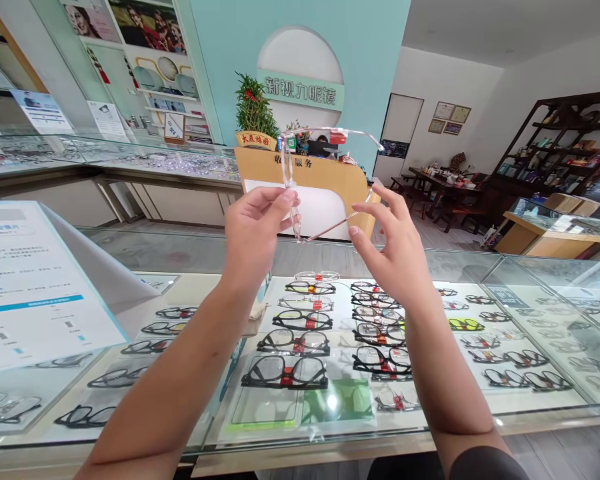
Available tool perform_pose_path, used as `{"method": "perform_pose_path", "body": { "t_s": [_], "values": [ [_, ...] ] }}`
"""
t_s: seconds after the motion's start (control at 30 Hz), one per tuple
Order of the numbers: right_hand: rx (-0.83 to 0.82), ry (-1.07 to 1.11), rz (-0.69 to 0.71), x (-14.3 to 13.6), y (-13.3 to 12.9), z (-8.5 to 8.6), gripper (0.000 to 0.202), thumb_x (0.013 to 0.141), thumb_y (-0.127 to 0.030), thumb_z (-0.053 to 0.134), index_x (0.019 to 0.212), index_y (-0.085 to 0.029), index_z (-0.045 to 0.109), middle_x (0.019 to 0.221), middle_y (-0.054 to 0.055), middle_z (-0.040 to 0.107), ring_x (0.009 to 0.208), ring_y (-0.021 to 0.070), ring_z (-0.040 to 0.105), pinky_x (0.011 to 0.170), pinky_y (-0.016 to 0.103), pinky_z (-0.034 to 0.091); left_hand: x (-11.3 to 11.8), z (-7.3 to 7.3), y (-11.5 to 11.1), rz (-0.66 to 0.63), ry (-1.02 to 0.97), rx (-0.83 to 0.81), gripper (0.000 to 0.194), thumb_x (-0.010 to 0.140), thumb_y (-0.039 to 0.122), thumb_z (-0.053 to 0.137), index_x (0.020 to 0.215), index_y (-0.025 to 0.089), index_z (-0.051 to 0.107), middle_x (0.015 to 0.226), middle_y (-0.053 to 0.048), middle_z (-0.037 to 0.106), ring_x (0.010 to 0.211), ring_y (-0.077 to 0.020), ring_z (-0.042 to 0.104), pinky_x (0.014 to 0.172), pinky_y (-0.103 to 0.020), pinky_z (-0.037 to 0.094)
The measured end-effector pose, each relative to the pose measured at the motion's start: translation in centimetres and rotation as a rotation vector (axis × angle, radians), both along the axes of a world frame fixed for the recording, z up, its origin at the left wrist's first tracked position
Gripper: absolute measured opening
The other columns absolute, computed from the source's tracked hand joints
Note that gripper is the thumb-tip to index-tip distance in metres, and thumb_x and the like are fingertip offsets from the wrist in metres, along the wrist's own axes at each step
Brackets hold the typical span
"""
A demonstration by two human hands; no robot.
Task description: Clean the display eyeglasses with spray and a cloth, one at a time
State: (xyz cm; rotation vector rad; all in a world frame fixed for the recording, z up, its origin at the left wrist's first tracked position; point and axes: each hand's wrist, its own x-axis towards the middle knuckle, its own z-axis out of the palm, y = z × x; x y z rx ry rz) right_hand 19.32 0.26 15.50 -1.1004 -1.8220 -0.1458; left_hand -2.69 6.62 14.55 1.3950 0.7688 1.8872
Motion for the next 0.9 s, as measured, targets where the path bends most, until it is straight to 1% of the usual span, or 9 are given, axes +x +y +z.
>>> {"method": "perform_pose_path", "body": {
  "t_s": [0.13,0.23,0.3,0.37,0.47,0.57,0.7,0.8,0.9],
  "values": [
    [-0.032,-0.012,-0.039,0.0,-0.1,0.0,0.027,0.106,-0.04,0.065,0.129,-0.03,0.074,0.163,0.014,0.059,0.153,0.0379,0.059,0.117,0.063,0.056,-0.3,0.1,0.4,0.024,-0.126,0.01,0.034,0.084,0.056,0.092,0.089,0.027,0.076,0.108,-0.004,0.078,0.105,-0.0198,0.075,0.088,-0.037,0.069],
    [-0.061,-0.041,-0.042,0.0,-0.2,-0.1,0.027,0.107,-0.041,0.063,0.128,-0.03,0.075,0.155,0.015,0.065,0.145,0.0373,0.064,0.115,0.062,0.056,-0.5,0.2,0.6,0.052,-0.164,0.002,0.032,0.083,0.056,0.093,0.088,0.031,0.075,0.112,-0.002,0.079,0.109,-0.021,0.074,0.088,-0.038,0.068],
    [-0.075,-0.058,-0.044,-0.1,-0.3,-0.1,0.028,0.107,-0.041,0.062,0.128,-0.028,0.076,0.154,0.016,0.065,0.142,0.0376,0.066,0.114,0.061,0.056,-0.6,0.2,0.8,0.055,-0.176,-0.002,0.033,0.082,0.056,0.094,0.087,0.03,0.075,0.11,-0.002,0.079,0.108,-0.0211,0.074,0.086,-0.037,0.068],
    [-0.07,-0.064,-0.06,-0.2,-0.2,-0.1,0.028,0.106,-0.041,0.063,0.127,-0.027,0.076,0.151,0.017,0.066,0.139,0.0386,0.067,0.113,0.062,0.055,-0.5,0.0,1.0,0.028,-0.129,-0.014,0.035,0.081,0.056,0.093,0.088,0.027,0.075,0.106,-0.004,0.078,0.104,-0.0205,0.074,0.085,-0.036,0.068],
    [-0.042,-0.044,-0.074,-0.5,-0.1,-0.1,0.028,0.105,-0.04,0.065,0.128,-0.026,0.074,0.142,0.016,0.07,0.132,0.0382,0.068,0.11,0.061,0.056,-0.1,-0.3,0.8,-0.021,0.014,-0.039,0.035,0.082,0.054,0.091,0.092,0.024,0.076,0.104,-0.004,0.078,0.102,-0.0197,0.073,0.088,-0.036,0.068],
    [-0.05,-0.027,-0.01,-1.1,0.0,-0.3,0.032,0.105,-0.041,0.067,0.133,-0.027,0.072,0.139,0.014,0.072,0.126,0.0352,0.069,0.108,0.057,0.058,0.7,-0.7,0.1,-0.04,0.109,-0.002,0.029,0.085,0.049,0.089,0.096,0.024,0.078,0.116,-0.006,0.079,0.107,-0.021,0.073,0.09,-0.036,0.067],
    [-0.113,-0.035,0.09,-2.2,0.1,-0.9,0.042,0.105,-0.045,0.068,0.141,-0.025,0.069,0.145,0.014,0.072,0.128,0.0342,0.07,0.112,0.057,0.058,1.8,-0.9,-1.2,-0.078,0.245,0.055,0.022,0.087,0.045,0.088,0.091,0.025,0.081,0.129,-0.009,0.075,0.122,-0.0253,0.072,0.097,-0.037,0.064],
    [-0.109,-0.027,0.128,-2.7,0.4,-1.3,0.039,0.105,-0.042,0.068,0.14,-0.024,0.071,0.142,0.015,0.076,0.128,0.0343,0.072,0.11,0.057,0.059,2.0,-0.9,-1.7,-0.167,0.27,0.047,0.019,0.086,0.043,0.09,0.093,0.026,0.084,0.133,-0.009,0.073,0.13,-0.0278,0.07,0.1,-0.038,0.063],
    [-0.105,-0.005,0.163,-2.8,0.6,-1.4,0.037,0.105,-0.038,0.067,0.139,-0.024,0.073,0.138,0.014,0.079,0.126,0.0333,0.074,0.106,0.054,0.061,2.0,-0.8,-1.9,-0.249,0.215,0.012,0.021,0.082,0.039,0.094,0.091,0.025,0.083,0.131,-0.009,0.073,0.126,-0.0268,0.072,0.107,-0.041,0.061]
  ]
}}
